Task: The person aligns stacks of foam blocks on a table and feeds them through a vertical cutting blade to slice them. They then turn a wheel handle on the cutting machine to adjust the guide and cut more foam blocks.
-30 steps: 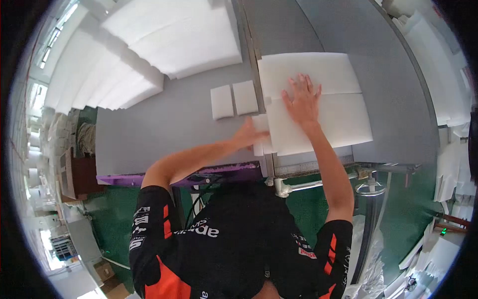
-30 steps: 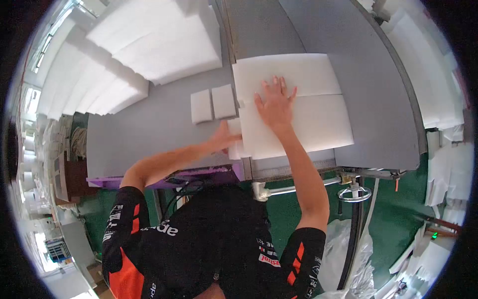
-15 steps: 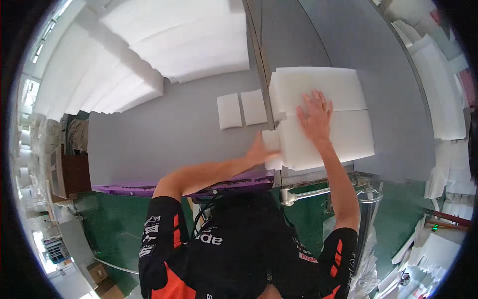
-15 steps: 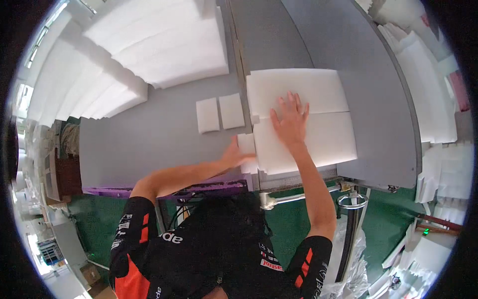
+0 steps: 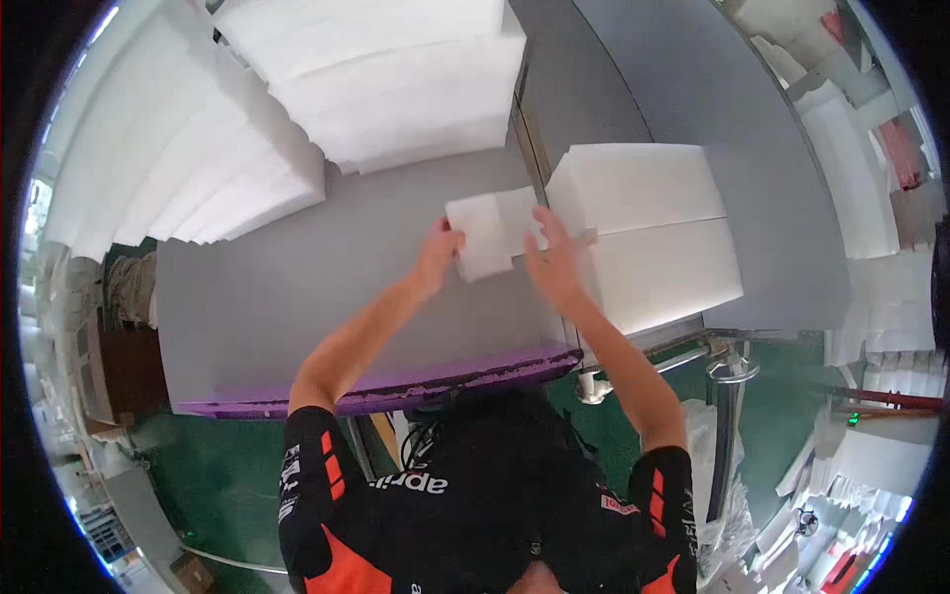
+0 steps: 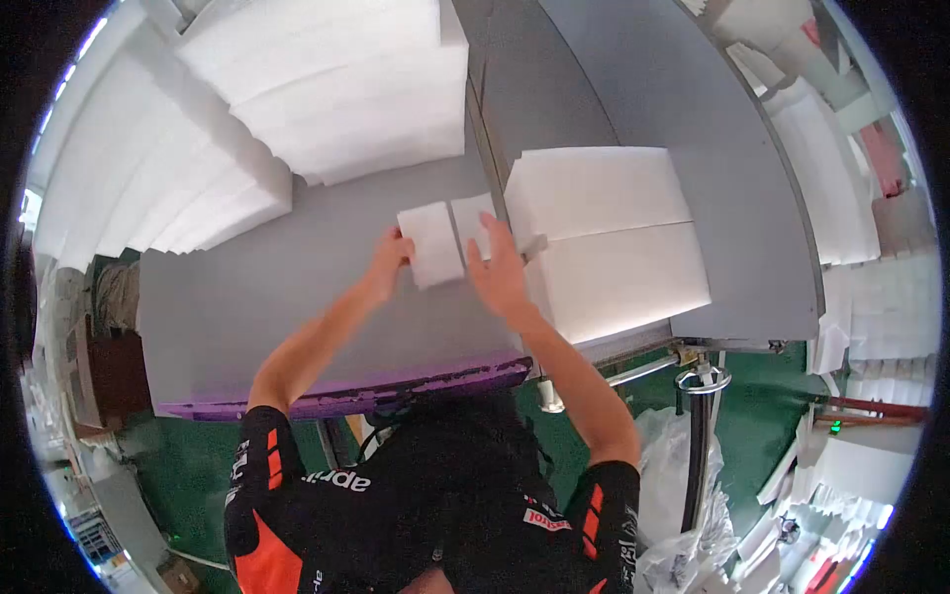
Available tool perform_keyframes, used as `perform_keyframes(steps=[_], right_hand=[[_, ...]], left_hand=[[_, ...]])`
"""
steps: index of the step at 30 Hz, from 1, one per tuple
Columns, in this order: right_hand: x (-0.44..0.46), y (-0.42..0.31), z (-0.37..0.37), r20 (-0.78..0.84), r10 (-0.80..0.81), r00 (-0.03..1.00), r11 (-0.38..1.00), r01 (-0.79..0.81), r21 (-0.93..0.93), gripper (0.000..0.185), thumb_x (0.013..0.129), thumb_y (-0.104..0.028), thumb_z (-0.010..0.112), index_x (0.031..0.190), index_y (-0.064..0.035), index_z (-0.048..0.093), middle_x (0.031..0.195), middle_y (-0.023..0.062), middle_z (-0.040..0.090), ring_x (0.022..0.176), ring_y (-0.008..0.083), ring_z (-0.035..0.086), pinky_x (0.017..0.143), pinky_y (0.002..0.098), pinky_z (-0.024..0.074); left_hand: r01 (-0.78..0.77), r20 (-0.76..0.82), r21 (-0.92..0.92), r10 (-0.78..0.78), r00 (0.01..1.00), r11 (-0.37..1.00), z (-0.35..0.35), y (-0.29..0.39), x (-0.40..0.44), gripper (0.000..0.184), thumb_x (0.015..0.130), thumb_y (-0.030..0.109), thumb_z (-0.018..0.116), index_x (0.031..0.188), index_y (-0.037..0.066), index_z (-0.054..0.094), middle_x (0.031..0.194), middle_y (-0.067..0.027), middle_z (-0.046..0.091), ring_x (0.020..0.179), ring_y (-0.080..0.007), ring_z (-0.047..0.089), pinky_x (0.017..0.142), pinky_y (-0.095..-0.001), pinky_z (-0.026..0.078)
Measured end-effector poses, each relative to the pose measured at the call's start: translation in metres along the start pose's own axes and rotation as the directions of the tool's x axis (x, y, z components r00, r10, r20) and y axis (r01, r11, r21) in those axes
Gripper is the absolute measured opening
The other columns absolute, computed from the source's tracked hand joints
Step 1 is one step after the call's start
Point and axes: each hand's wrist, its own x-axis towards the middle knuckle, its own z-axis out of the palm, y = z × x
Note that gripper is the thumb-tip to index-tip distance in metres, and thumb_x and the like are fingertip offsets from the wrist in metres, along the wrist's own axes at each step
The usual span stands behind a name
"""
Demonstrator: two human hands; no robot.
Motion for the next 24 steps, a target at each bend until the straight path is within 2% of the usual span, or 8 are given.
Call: perform_keyframes(steps=[1, 2, 4, 6, 12, 17, 22, 24], right_hand=[[0.001, 0.013, 0.027, -0.095, -0.042, 0.995, 0.991, 0.03, -0.133, 0.042, 0.086, -0.023, 0.057, 0.121, -0.0012, 0.049, 0.12, 0.015, 0.056, 0.104, 0.0297, 0.056, 0.089, 0.0359, 0.045], [0.005, 0.02, 0.039, -0.103, -0.043, 0.994, 0.99, 0.029, -0.138, 0.042, 0.086, -0.023, 0.057, 0.121, -0.0012, 0.049, 0.12, 0.015, 0.056, 0.104, 0.0297, 0.056, 0.089, 0.0359, 0.045], [0.02, 0.035, 0.057, 0.031, 0.316, 0.948, 0.92, -0.299, -0.252, 0.049, 0.083, -0.028, 0.06, 0.12, 0.0014, 0.049, 0.117, 0.0167, 0.057, 0.1, 0.0297, 0.058, 0.086, 0.0359, 0.0467], [0.028, 0.046, 0.066, 0.108, 0.644, 0.757, 0.728, -0.564, -0.389, 0.055, 0.08, -0.032, 0.063, 0.119, 0.0041, 0.049, 0.114, 0.0183, 0.058, 0.096, 0.0297, 0.059, 0.082, 0.0359, 0.0484], [0.022, 0.078, 0.059, 0.379, 0.649, 0.66, 0.731, -0.679, -0.069, 0.059, 0.075, -0.03, 0.068, 0.115, 0.0086, 0.048, 0.101, 0.0193, 0.061, 0.085, 0.0274, 0.061, 0.074, 0.0337, 0.0498], [0.009, 0.077, 0.051, 0.424, 0.636, 0.645, 0.688, -0.723, 0.069, 0.058, 0.077, -0.031, 0.066, 0.118, 0.0051, 0.048, 0.104, 0.0175, 0.06, 0.088, 0.0261, 0.06, 0.075, 0.0339, 0.0495], [-0.001, 0.073, 0.045, 0.46, 0.609, 0.646, 0.627, -0.747, 0.22, 0.056, 0.08, -0.032, 0.064, 0.122, 0.0016, 0.048, 0.107, 0.0156, 0.059, 0.091, 0.0247, 0.059, 0.075, 0.034, 0.0493], [-0.002, 0.07, 0.039, 0.469, 0.593, 0.654, 0.605, -0.747, 0.276, 0.055, 0.081, -0.033, 0.064, 0.123, 0.0002, 0.048, 0.108, 0.0149, 0.059, 0.092, 0.0242, 0.059, 0.075, 0.0341, 0.0492]], left_hand=[[-0.001, -0.016, 0.045, 0.002, 1.0, 0.999, -0.003, 0.0, 0.009, 0.056, 0.074, 0.013, 0.057, 0.125, -0.004, 0.043, 0.11, -0.0155, 0.054, 0.094, -0.0215, 0.053, 0.082, -0.0342, 0.046], [-0.002, -0.031, 0.091, 0.005, 0.999, 0.996, -0.004, 0.0, 0.015, 0.057, 0.073, 0.015, 0.059, 0.124, -0.005, 0.044, 0.109, -0.0156, 0.055, 0.093, -0.0218, 0.054, 0.08, -0.0338, 0.047], [-0.005, -0.06, 0.182, 0.016, 0.998, 0.983, -0.005, 0.002, 0.027, 0.059, 0.072, 0.019, 0.065, 0.123, -0.006, 0.046, 0.107, -0.0159, 0.057, 0.092, -0.0223, 0.056, 0.077, -0.0329, 0.048], [-0.01, -0.083, 0.273, 0.034, 0.996, 0.962, -0.006, 0.0, 0.036, 0.062, 0.071, 0.023, 0.071, 0.121, -0.007, 0.048, 0.105, -0.0161, 0.059, 0.091, -0.0229, 0.058, 0.073, -0.032, 0.05], [0.017, -0.273, 0.472, 0.128, 0.954, 0.882, -0.026, -0.016, 0.055, 0.08, 0.067, 0.026, 0.079, 0.128, -0.009, 0.04, 0.114, -0.0201, 0.056, 0.095, -0.026, 0.059, 0.073, -0.0317, 0.051], [0.016, -0.18, 0.222, 0.025, 0.983, 0.975, -0.028, -0.003, 0.017, 0.079, 0.074, 0.017, 0.074, 0.134, -0.01, 0.03, 0.121, -0.0249, 0.049, 0.101, -0.0272, 0.055, 0.083, -0.0356, 0.049], [-0.103, -0.018, 0.197, 0.108, 0.994, 0.975, -0.037, -0.001, 0.011, 0.084, 0.075, 0.029, 0.074, 0.135, -0.008, 0.029, 0.125, -0.0222, 0.047, 0.102, -0.029, 0.055, 0.084, -0.0366, 0.048], [-0.11, 0.078, -0.02, 0.111, 0.991, 0.994, -0.037, 0.024, -0.002, 0.077, 0.078, 0.029, 0.07, 0.135, -0.007, 0.03, 0.125, -0.021, 0.047, 0.103, -0.0277, 0.054, 0.085, -0.0361, 0.047]])
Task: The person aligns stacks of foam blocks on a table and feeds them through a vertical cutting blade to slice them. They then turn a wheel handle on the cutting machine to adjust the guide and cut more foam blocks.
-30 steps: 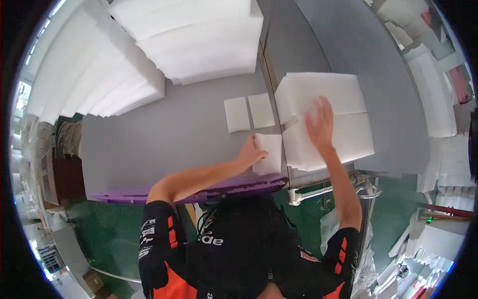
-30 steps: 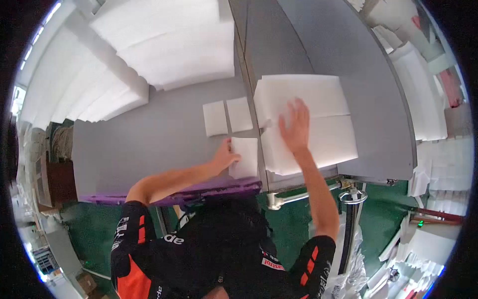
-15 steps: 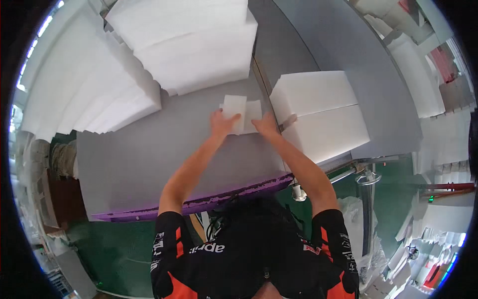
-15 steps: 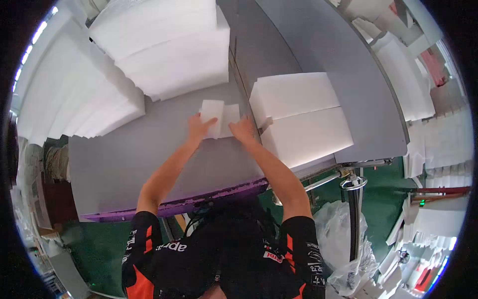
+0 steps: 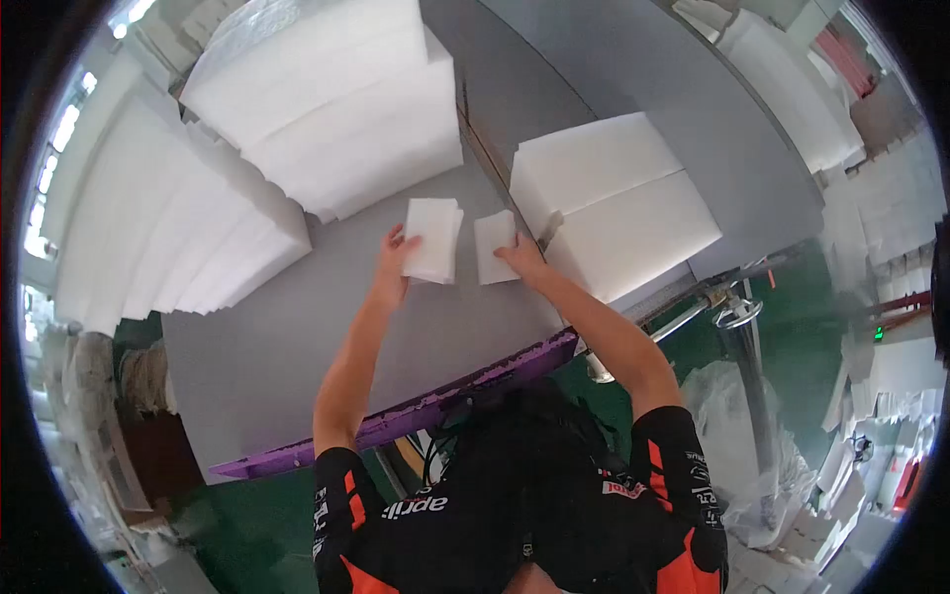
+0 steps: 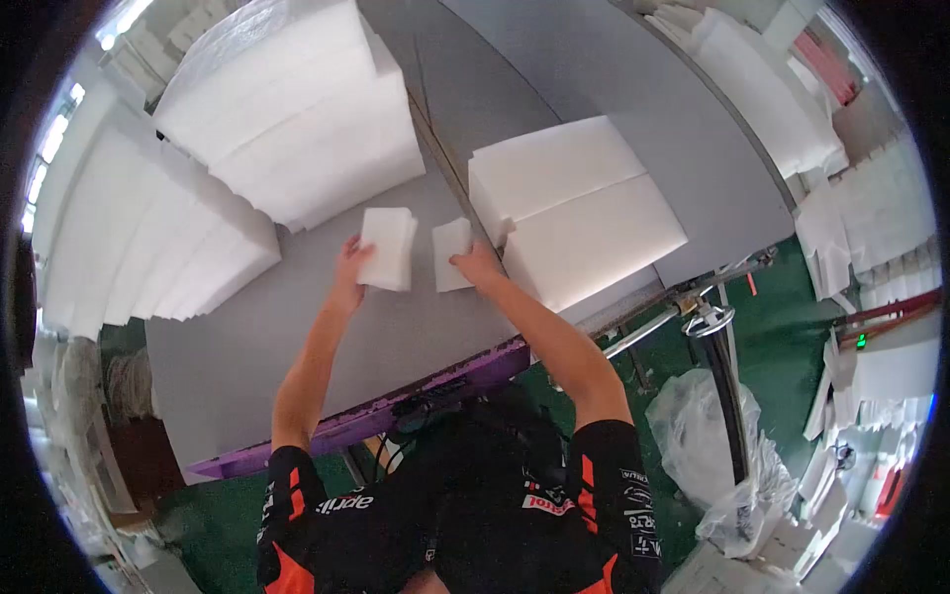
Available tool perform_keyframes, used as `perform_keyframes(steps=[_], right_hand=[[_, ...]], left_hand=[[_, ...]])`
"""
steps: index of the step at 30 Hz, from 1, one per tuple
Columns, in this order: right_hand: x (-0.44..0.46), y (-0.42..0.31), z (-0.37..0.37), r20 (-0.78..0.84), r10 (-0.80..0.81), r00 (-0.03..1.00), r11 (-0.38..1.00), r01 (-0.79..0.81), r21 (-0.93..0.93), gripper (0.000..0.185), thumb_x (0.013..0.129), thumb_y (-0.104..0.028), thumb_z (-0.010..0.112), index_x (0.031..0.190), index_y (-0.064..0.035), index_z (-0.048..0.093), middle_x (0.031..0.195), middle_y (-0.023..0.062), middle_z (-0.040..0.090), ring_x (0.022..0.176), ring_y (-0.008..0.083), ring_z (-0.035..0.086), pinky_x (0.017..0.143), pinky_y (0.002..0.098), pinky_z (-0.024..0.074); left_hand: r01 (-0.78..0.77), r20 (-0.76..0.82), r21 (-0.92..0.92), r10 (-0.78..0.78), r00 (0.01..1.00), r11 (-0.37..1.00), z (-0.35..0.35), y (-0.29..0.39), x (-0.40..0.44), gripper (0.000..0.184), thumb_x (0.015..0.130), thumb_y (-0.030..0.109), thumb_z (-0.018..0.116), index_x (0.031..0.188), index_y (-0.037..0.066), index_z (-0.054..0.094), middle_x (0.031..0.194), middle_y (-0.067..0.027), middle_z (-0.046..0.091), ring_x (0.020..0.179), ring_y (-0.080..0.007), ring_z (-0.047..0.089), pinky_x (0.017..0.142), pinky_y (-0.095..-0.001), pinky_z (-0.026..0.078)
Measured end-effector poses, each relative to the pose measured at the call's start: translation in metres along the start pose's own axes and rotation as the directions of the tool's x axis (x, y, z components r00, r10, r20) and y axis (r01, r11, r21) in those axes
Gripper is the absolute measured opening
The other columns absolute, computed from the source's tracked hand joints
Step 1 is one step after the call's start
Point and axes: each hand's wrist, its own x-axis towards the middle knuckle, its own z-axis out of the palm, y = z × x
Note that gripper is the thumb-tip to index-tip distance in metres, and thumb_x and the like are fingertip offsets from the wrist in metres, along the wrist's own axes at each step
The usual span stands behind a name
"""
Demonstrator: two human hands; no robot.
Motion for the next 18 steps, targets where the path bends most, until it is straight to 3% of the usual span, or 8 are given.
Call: perform_keyframes(steps=[2, 4, 7, 9, 11, 12, 14, 18], right_hand=[[-0.01, 0.005, 0.001, 0.014, -0.001, 1.0, 0.998, 0.0, 0.066, 0.055, 0.082, -0.033, 0.063, 0.124, -0.0012, 0.048, 0.109, 0.0142, 0.059, 0.093, 0.0237, 0.059, 0.076, 0.0342, 0.0491], [-0.044, -0.036, 0.017, 0.418, -0.161, 0.894, 0.797, -0.132, 0.589, 0.066, 0.088, -0.05, 0.051, 0.136, -0.0062, 0.039, 0.132, 0.0168, 0.048, 0.113, 0.0269, 0.051, 0.086, 0.0415, 0.0466], [-0.073, -0.06, 0.021, 0.313, -0.223, 0.923, 0.774, -0.027, 0.633, 0.075, 0.089, -0.062, 0.039, 0.144, -0.0134, 0.028, 0.145, 0.0161, 0.034, 0.125, 0.0288, 0.041, 0.093, 0.0437, 0.0425], [-0.113, -0.083, 0.017, 0.179, -0.386, 0.905, 0.678, 0.147, 0.72, 0.072, 0.088, -0.062, 0.046, 0.133, -0.0054, 0.04, 0.12, 0.0138, 0.054, 0.092, 0.0255, 0.059, 0.075, 0.0355, 0.0514], [-0.111, -0.075, 0.031, -0.227, -0.386, 0.894, 0.765, 0.447, 0.463, 0.068, 0.086, -0.05, 0.058, 0.133, -0.0039, 0.038, 0.117, 0.0139, 0.054, 0.092, 0.0258, 0.058, 0.078, 0.033, 0.0507], [-0.125, -0.072, 0.035, -0.294, -0.602, 0.743, 0.615, 0.666, 0.423, 0.087, 0.076, -0.046, 0.07, 0.138, 0.0004, 0.029, 0.123, 0.0194, 0.047, 0.105, 0.0316, 0.052, 0.089, 0.0394, 0.0469], [-0.144, -0.065, 0.036, -0.374, -0.631, 0.68, 0.776, 0.562, -0.286, 0.097, 0.075, -0.042, 0.072, 0.144, -0.0018, 0.016, 0.131, 0.0199, 0.037, 0.118, 0.0315, 0.04, 0.1, 0.0427, 0.0372], [-0.232, -0.063, -0.017, -0.304, -0.395, 0.867, 0.907, 0.422, 0.023, 0.106, 0.069, -0.039, 0.075, 0.143, 0.0009, 0.011, 0.135, 0.024, 0.029, 0.122, 0.0357, 0.034, 0.102, 0.0446, 0.0346]], left_hand=[[0.02, 0.095, -0.212, 0.0, 0.995, 0.977, 0.003, 0.015, -0.013, 0.071, 0.082, 0.028, 0.065, 0.134, -0.007, 0.032, 0.126, -0.0198, 0.047, 0.105, -0.0263, 0.053, 0.087, -0.0356, 0.046], [-0.019, 0.168, -0.105, 0.037, 0.985, 0.994, 0.016, 0.001, -0.012, 0.057, 0.086, 0.028, 0.059, 0.135, 0.005, 0.04, 0.121, -0.0124, 0.052, 0.108, -0.0205, 0.051, 0.089, -0.0323, 0.044], [0.049, 0.157, -0.308, 0.0, 0.988, 0.95, 0.028, 0.007, -0.028, 0.049, 0.089, 0.026, 0.056, 0.132, 0.006, 0.044, 0.124, -0.0123, 0.053, 0.108, -0.0199, 0.053, 0.087, -0.033, 0.047], [0.163, 0.158, -0.279, -0.122, 0.98, 0.946, 0.037, 0.02, -0.035, 0.048, 0.091, 0.028, 0.054, 0.131, 0.004, 0.045, 0.125, -0.013, 0.054, 0.105, -0.022, 0.058, 0.082, -0.033, 0.051], [0.142, 0.126, -0.34, -0.104, 0.986, 0.93, 0.043, 0.019, -0.039, 0.049, 0.09, 0.029, 0.055, 0.131, 0.003, 0.045, 0.124, -0.014, 0.056, 0.107, -0.0218, 0.057, 0.082, -0.0322, 0.051], [0.187, 0.187, -0.31, -0.133, 0.973, 0.932, 0.052, 0.021, -0.048, 0.049, 0.09, 0.029, 0.055, 0.131, 0.003, 0.045, 0.124, -0.014, 0.056, 0.107, -0.0218, 0.057, 0.082, -0.0322, 0.051], [0.112, 0.239, -0.273, -0.045, 0.97, 0.955, 0.07, 0.035, -0.062, 0.053, 0.091, 0.032, 0.048, 0.135, 0.003, 0.04, 0.126, -0.0145, 0.054, 0.106, -0.0223, 0.057, 0.085, -0.0336, 0.049], [0.027, 0.292, -0.005, -0.025, 0.956, 1.0, 0.135, 0.041, -0.111, 0.056, 0.092, 0.028, 0.045, 0.14, 0.002, 0.031, 0.133, -0.0145, 0.047, 0.111, -0.0239, 0.054, 0.09, -0.0346, 0.046]])
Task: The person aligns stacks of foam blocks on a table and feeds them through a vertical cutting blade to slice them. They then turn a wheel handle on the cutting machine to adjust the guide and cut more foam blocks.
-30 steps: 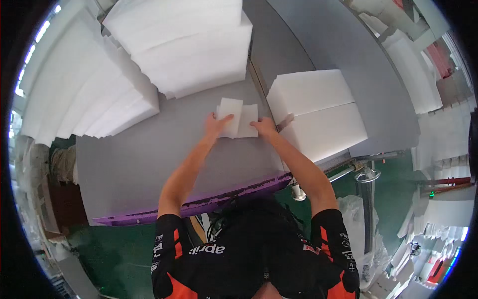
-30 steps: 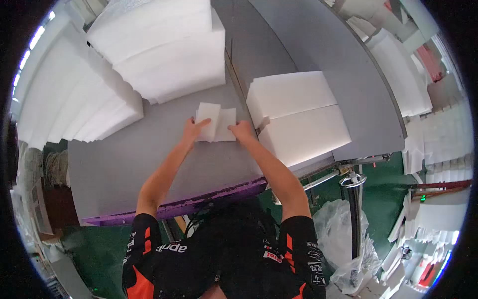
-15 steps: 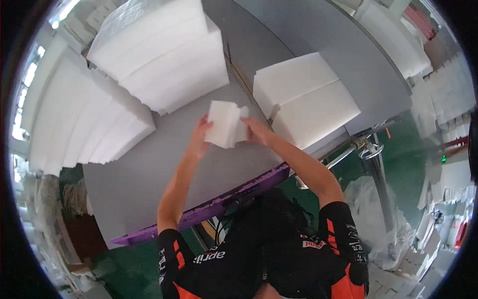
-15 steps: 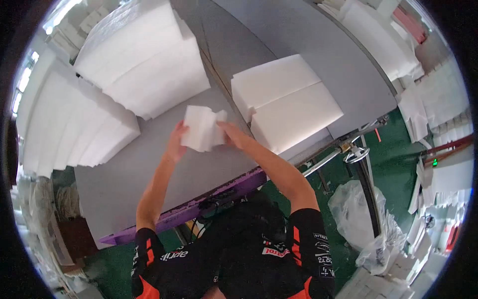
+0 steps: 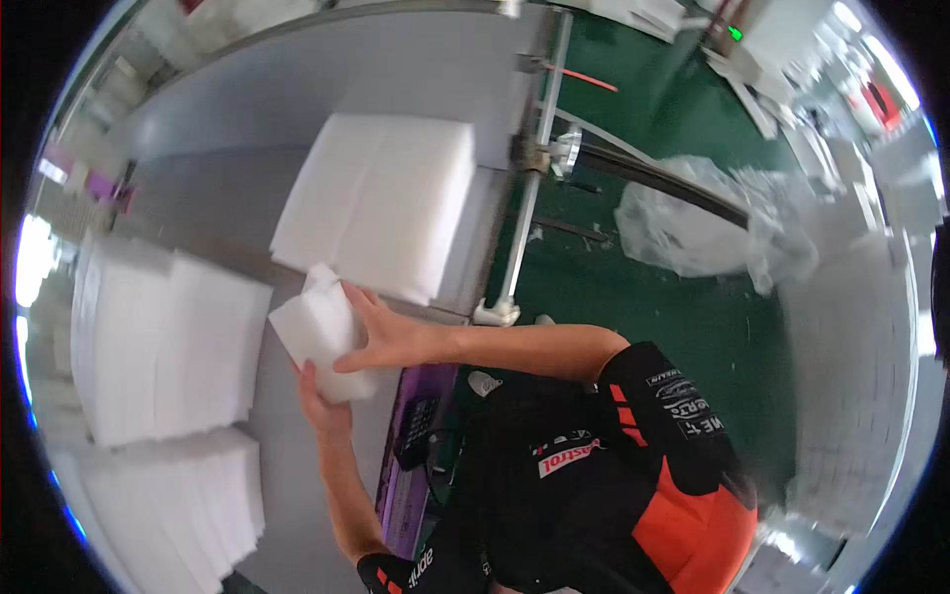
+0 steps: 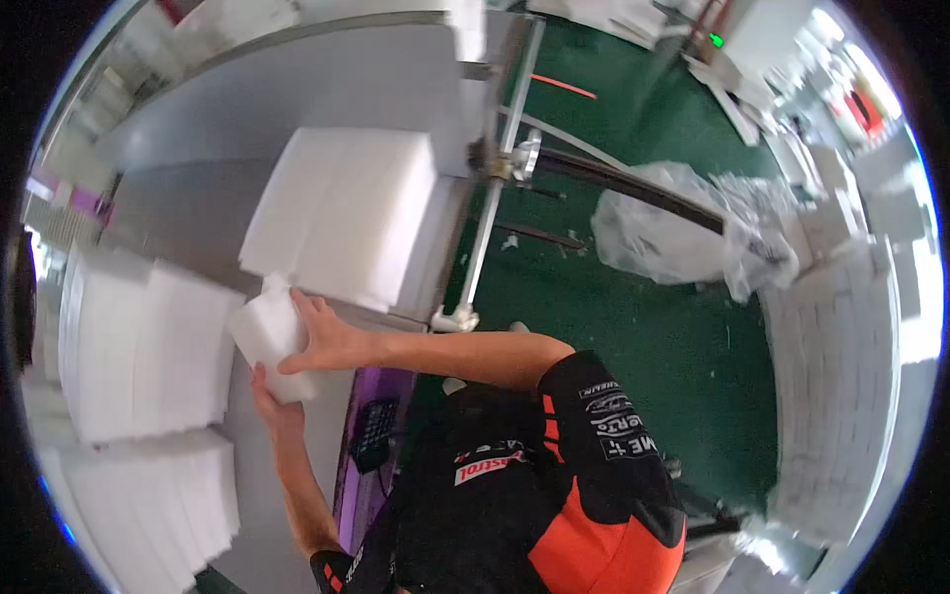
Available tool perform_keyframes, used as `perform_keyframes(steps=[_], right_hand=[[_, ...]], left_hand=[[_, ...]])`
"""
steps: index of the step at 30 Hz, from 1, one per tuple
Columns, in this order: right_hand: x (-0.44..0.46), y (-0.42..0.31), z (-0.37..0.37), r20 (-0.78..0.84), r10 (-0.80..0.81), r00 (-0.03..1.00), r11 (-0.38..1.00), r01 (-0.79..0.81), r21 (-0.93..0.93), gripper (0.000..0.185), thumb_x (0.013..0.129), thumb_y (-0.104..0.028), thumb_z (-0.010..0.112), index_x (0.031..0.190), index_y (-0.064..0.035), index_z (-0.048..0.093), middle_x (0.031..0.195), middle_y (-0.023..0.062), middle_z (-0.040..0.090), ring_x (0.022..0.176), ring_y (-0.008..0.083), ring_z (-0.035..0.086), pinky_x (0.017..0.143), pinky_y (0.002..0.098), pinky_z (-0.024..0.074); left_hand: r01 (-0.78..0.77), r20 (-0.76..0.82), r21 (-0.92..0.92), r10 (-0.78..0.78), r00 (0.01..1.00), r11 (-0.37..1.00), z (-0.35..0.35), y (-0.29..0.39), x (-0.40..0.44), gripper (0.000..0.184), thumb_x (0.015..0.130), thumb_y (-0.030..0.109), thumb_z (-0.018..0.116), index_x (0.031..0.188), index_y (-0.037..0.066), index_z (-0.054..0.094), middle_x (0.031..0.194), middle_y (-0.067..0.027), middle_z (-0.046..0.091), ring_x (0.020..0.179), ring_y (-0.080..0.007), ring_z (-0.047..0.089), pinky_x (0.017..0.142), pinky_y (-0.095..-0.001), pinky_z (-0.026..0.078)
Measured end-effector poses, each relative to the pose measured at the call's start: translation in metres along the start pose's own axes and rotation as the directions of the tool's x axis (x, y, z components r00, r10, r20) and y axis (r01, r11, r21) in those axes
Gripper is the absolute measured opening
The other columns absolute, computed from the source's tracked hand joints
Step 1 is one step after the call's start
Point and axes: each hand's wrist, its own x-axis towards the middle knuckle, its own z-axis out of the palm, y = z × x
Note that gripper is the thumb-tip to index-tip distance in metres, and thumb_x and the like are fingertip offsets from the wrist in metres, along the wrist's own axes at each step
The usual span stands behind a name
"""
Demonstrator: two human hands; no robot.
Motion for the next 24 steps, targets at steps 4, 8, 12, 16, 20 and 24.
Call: perform_keyframes(steps=[4, 8, 12, 16, 20, 24], right_hand=[[-0.058, 0.01, -0.065, -0.245, -0.073, 0.967, 0.99, 0.099, 0.096, 0.107, 0.066, -0.041, 0.073, 0.141, 0.0041, 0.012, 0.131, 0.0273, 0.033, 0.119, 0.0404, 0.038, 0.099, 0.0463, 0.0379], [-0.13, 0.055, -0.159, -0.341, -0.032, 0.94, 0.869, 0.194, 0.454, 0.089, 0.071, -0.026, 0.068, 0.141, -0.0003, 0.018, 0.13, 0.022, 0.037, 0.118, 0.0329, 0.041, 0.099, 0.0435, 0.037], [-0.216, 0.128, -0.272, -0.558, 0.246, 0.793, 0.533, 0.37, 0.761, 0.062, 0.079, -0.016, 0.057, 0.134, -0.0003, 0.033, 0.123, 0.0174, 0.049, 0.107, 0.0275, 0.052, 0.091, 0.0405, 0.0426], [-0.313, 0.191, -0.437, -0.821, 0.345, 0.455, 0.467, 0.675, 0.571, 0.053, 0.08, -0.018, 0.058, 0.127, -0.0014, 0.043, 0.114, 0.0169, 0.056, 0.102, 0.0302, 0.056, 0.086, 0.0429, 0.0465], [-0.42, 0.22, -0.616, -0.89, 0.292, 0.35, 0.593, 0.663, 0.456, 0.046, 0.082, -0.031, 0.06, 0.12, -0.0073, 0.05, 0.11, 0.0112, 0.058, 0.097, 0.0257, 0.059, 0.072, 0.0344, 0.0482], [-0.484, 0.216, -0.694, -0.906, 0.402, 0.134, 0.701, 0.591, 0.398, 0.075, 0.076, -0.056, 0.061, 0.13, -0.0056, 0.046, 0.116, 0.0145, 0.058, 0.1, 0.0302, 0.059, 0.085, 0.0466, 0.0461]], left_hand=[[-0.126, 0.324, 0.158, 0.069, 0.944, 0.979, 0.086, -0.029, -0.009, 0.057, 0.093, 0.026, 0.043, 0.142, 0.004, 0.025, 0.138, -0.0147, 0.041, 0.116, -0.0251, 0.05, 0.094, -0.0353, 0.043], [-0.119, 0.498, 0.228, -0.011, 0.867, 0.966, 0.197, -0.083, -0.013, 0.057, 0.092, 0.023, 0.045, 0.142, 0.005, 0.025, 0.137, -0.014, 0.041, 0.117, -0.0252, 0.049, 0.095, -0.0349, 0.041], [-0.092, 0.677, 0.309, -0.151, 0.721, 0.947, 0.287, -0.13, -0.011, 0.054, 0.091, 0.018, 0.048, 0.14, 0.005, 0.029, 0.137, -0.0124, 0.041, 0.118, -0.0247, 0.046, 0.095, -0.0343, 0.04], [-0.055, 0.765, 0.437, -0.338, 0.548, 0.898, 0.344, -0.171, -0.008, 0.051, 0.09, 0.013, 0.051, 0.137, 0.004, 0.034, 0.135, -0.0111, 0.043, 0.118, -0.0236, 0.045, 0.094, -0.0334, 0.039], [0.017, 0.725, 0.584, -0.53, 0.44, 0.812, 0.361, -0.21, -0.015, 0.048, 0.088, 0.006, 0.055, 0.133, 0.002, 0.039, 0.131, -0.011, 0.046, 0.115, -0.0222, 0.048, 0.093, -0.0319, 0.04], [0.059, 0.575, 0.735, -0.666, 0.476, 0.676, 0.358, -0.228, -0.023, 0.04, 0.088, 0.006, 0.056, 0.126, 0.001, 0.047, 0.125, -0.0112, 0.051, 0.11, -0.0207, 0.052, 0.091, -0.0301, 0.042]])
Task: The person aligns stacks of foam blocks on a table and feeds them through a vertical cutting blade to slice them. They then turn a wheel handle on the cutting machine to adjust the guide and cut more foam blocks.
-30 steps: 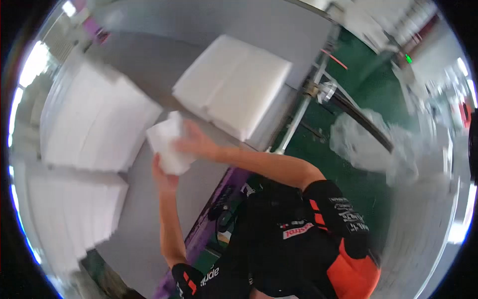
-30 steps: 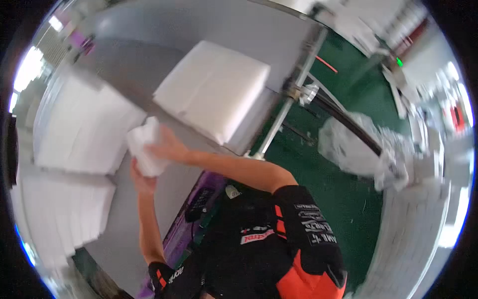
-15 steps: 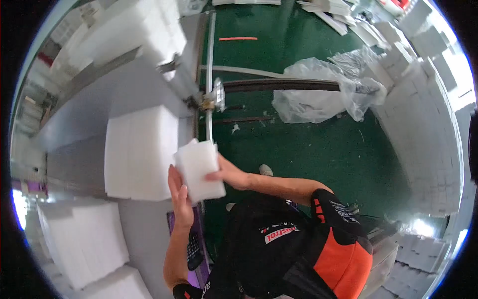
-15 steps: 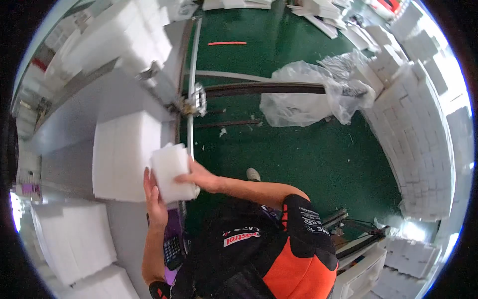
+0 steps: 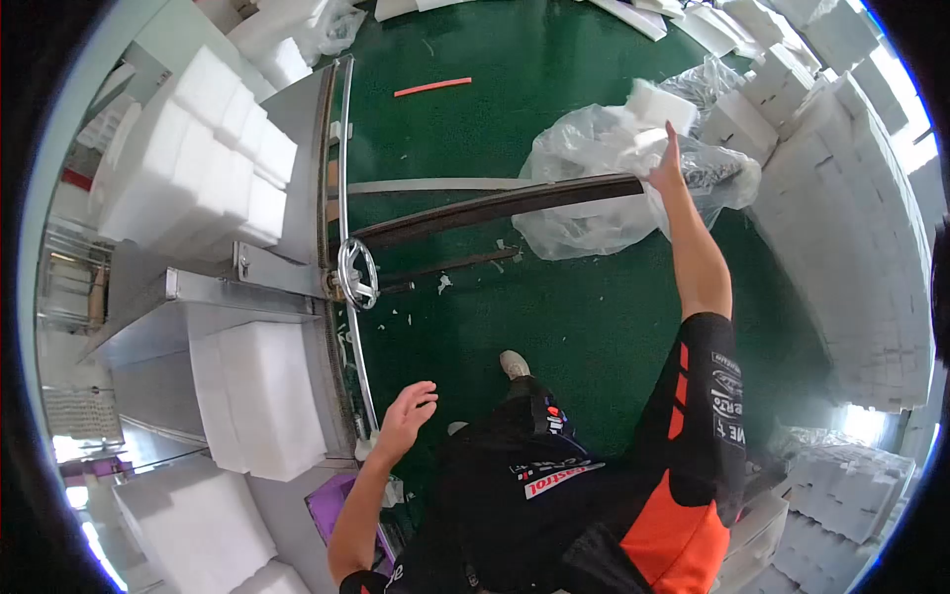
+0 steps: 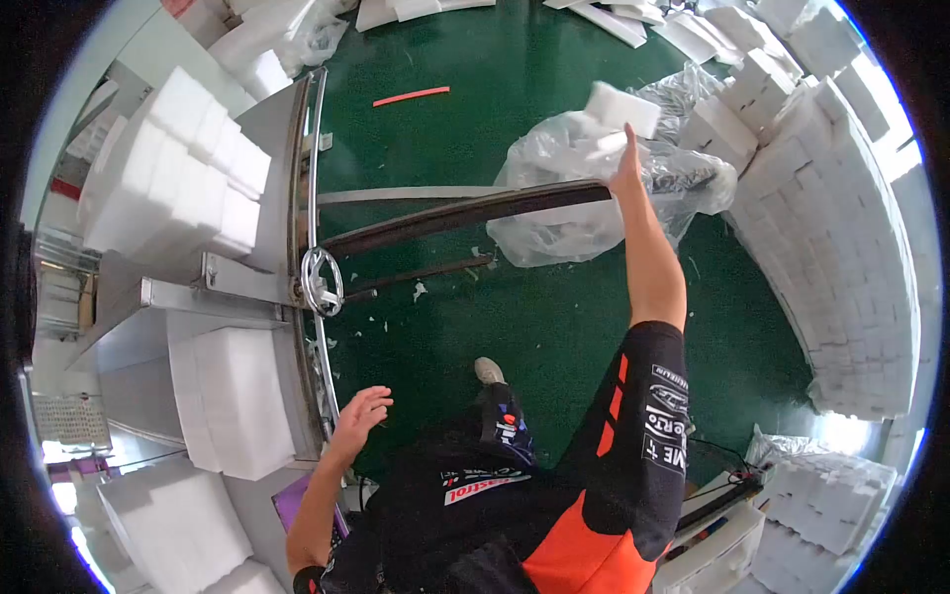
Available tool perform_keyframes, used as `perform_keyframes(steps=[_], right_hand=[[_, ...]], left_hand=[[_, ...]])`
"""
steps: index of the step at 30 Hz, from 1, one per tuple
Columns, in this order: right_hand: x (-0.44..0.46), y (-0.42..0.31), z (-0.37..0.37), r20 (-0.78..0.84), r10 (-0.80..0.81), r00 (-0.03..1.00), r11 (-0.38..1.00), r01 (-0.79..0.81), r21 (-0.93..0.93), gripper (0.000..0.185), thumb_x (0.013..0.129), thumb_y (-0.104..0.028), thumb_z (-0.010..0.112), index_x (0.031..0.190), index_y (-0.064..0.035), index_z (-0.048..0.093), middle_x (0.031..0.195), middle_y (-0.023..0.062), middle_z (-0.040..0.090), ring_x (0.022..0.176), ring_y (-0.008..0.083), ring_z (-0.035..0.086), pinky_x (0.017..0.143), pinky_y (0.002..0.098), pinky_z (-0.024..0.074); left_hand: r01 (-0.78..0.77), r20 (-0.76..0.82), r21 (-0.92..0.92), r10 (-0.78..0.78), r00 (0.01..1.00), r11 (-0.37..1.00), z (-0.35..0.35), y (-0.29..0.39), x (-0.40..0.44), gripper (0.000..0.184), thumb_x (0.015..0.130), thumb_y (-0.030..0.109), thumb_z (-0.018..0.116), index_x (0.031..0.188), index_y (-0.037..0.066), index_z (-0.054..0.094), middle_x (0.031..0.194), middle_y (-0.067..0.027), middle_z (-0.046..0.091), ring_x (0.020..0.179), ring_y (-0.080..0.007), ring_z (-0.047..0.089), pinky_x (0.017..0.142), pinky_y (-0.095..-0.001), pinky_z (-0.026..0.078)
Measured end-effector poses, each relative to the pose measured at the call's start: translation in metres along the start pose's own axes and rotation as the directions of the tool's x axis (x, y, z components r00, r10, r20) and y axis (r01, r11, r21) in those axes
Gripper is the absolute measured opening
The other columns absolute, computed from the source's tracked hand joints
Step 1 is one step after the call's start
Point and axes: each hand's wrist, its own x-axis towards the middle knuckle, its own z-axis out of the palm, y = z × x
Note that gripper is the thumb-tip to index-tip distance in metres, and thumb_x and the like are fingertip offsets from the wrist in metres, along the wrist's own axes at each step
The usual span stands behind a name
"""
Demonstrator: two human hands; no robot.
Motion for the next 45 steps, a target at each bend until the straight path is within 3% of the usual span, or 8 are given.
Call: perform_keyframes(steps=[5, 12, 13, 15, 20, 26, 37, 45], right_hand=[[0.002, 0.126, -0.062, -0.042, 0.237, 0.971, 0.896, -0.235, -0.377, 0.062, 0.076, -0.049, 0.061, 0.115, -0.0018, 0.051, 0.102, 0.0153, 0.06, 0.087, 0.0292, 0.059, 0.075, 0.0439, 0.0474], [-0.151, 0.367, -0.102, -0.314, 0.474, 0.822, 0.28, -0.479, -0.832, 0.044, 0.075, -0.038, 0.063, 0.088, 0.0047, 0.06, 0.078, 0.0166, 0.061, 0.064, 0.0276, 0.059, 0.055, 0.0392, 0.0497], [-0.169, 0.387, -0.119, -0.287, 0.581, 0.761, 0.158, -0.452, -0.878, 0.043, 0.075, -0.039, 0.064, 0.094, -0.0003, 0.056, 0.091, 0.0161, 0.059, 0.075, 0.0271, 0.057, 0.059, 0.0385, 0.0502], [-0.206, 0.432, -0.152, -0.24, 0.481, 0.843, 0.108, -0.329, -0.938, 0.035, 0.076, -0.037, 0.064, 0.084, -0.0033, 0.059, 0.075, 0.0119, 0.059, 0.064, 0.0239, 0.057, 0.052, 0.0354, 0.0468], [-0.234, 0.426, -0.228, -0.294, 0.769, 0.567, 0.222, -0.669, -0.709, 0.024, 0.076, -0.032, 0.06, 0.066, -0.0114, 0.054, 0.049, 0.001, 0.047, 0.036, 0.0142, 0.037, 0.034, 0.0295, 0.0282], [-0.258, 0.309, -0.196, -0.328, 0.628, 0.706, 0.151, -0.524, -0.838, 0.022, 0.079, -0.031, 0.057, 0.071, -0.011, 0.054, 0.057, 0.0016, 0.051, 0.045, 0.0141, 0.043, 0.039, 0.0284, 0.0314], [-0.223, 0.357, -0.057, 0.007, 0.749, 0.663, 0.2, -0.216, -0.956, 0.029, 0.084, -0.027, 0.059, 0.102, -0.0053, 0.062, 0.081, 0.0042, 0.064, 0.067, 0.0128, 0.059, 0.055, 0.0237, 0.0443], [-0.304, 0.374, 0.177, 0.469, 0.864, 0.184, 0.479, -0.006, -0.878, 0.037, 0.091, -0.021, 0.054, 0.123, -0.0026, 0.051, 0.103, 0.0082, 0.064, 0.092, 0.015, 0.061, 0.08, 0.0249, 0.0464]], left_hand=[[0.044, -0.075, 0.099, -0.037, 0.996, 0.994, -0.001, -0.027, -0.001, 0.035, 0.088, 0.011, 0.058, 0.121, 0.001, 0.052, 0.119, -0.0113, 0.056, 0.104, -0.02, 0.056, 0.088, -0.0282, 0.044], [0.157, -0.092, 0.157, -0.144, 0.985, 0.975, 0.001, -0.045, -0.006, 0.033, 0.089, 0.012, 0.058, 0.119, 0.0, 0.054, 0.115, -0.0116, 0.059, 0.102, -0.0197, 0.057, 0.087, -0.0277, 0.044], [0.161, -0.086, 0.168, -0.148, 0.985, 0.973, 0.002, -0.047, -0.006, 0.032, 0.089, 0.011, 0.058, 0.119, 0.0, 0.054, 0.115, -0.0116, 0.059, 0.103, -0.0193, 0.057, 0.088, -0.0276, 0.044], [0.162, -0.069, 0.189, -0.151, 0.986, 0.968, 0.004, -0.051, -0.002, 0.03, 0.09, 0.011, 0.057, 0.117, 0.0, 0.055, 0.114, -0.0117, 0.061, 0.103, -0.0186, 0.057, 0.09, -0.0274, 0.043], [0.118, 0.023, 0.214, -0.126, 0.992, 0.97, 0.005, -0.073, 0.011, 0.037, 0.089, 0.019, 0.059, 0.119, -0.001, 0.054, 0.114, -0.0119, 0.06, 0.1, -0.0201, 0.059, 0.086, -0.0293, 0.046], [0.07, 0.042, 0.225, -0.081, 0.996, 0.972, 0.012, -0.077, 0.015, 0.038, 0.09, 0.023, 0.058, 0.12, 0.001, 0.054, 0.114, -0.0118, 0.06, 0.1, -0.0215, 0.059, 0.086, -0.0307, 0.046], [0.046, -0.304, 0.089, -0.017, 0.953, 0.995, -0.017, -0.086, -0.069, 0.039, 0.092, 0.026, 0.058, 0.122, 0.002, 0.052, 0.117, -0.012, 0.058, 0.102, -0.0213, 0.058, 0.084, -0.0332, 0.046], [-0.189, -0.742, 0.186, 0.264, 0.617, 0.964, -0.063, -0.068, -0.163, 0.033, 0.091, 0.02, 0.057, 0.118, 0.001, 0.055, 0.113, -0.0094, 0.06, 0.084, -0.0177, 0.057, 0.074, -0.0292, 0.047]])
